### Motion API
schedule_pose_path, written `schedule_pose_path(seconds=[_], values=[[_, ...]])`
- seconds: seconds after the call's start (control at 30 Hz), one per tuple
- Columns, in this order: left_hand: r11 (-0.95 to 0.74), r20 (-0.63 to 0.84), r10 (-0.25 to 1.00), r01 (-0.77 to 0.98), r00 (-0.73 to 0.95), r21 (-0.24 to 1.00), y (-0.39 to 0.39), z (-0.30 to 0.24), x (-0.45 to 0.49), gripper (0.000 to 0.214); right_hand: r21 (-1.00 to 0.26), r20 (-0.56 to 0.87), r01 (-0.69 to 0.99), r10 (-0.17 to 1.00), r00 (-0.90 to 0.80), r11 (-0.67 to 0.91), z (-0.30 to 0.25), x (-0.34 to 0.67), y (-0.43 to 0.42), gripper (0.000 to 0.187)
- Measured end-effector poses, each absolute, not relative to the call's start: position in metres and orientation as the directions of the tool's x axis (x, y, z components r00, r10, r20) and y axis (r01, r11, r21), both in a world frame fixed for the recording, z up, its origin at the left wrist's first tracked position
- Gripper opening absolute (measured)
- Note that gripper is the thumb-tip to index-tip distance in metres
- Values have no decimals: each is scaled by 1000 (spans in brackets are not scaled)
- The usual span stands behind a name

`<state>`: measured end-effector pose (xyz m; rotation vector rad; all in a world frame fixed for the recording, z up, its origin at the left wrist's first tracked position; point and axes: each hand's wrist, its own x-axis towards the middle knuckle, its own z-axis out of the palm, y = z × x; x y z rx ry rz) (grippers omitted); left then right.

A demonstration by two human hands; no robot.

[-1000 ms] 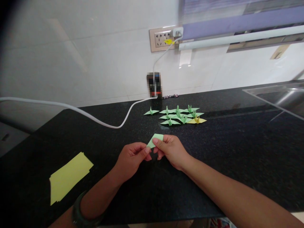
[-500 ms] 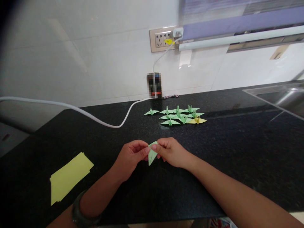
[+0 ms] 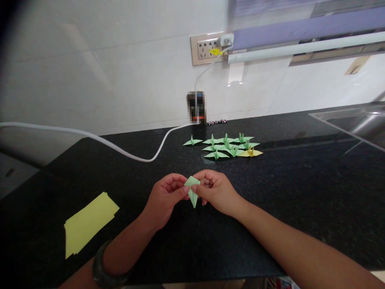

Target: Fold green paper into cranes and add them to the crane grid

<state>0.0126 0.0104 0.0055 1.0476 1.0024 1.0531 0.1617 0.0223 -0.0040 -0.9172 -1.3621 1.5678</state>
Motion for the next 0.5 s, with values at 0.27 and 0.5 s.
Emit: schedule_pose_path(seconds=[0.27,0.5], values=[[204,-154,968,-259,199,944,10,5,13,10,-937,-60,-305,936,-347,-173,-12,159,20,13],[258,-202,949,-230,241,938,8,6,14,16,-955,-45,-258,931,-362,-146,-12,160,22,15]])
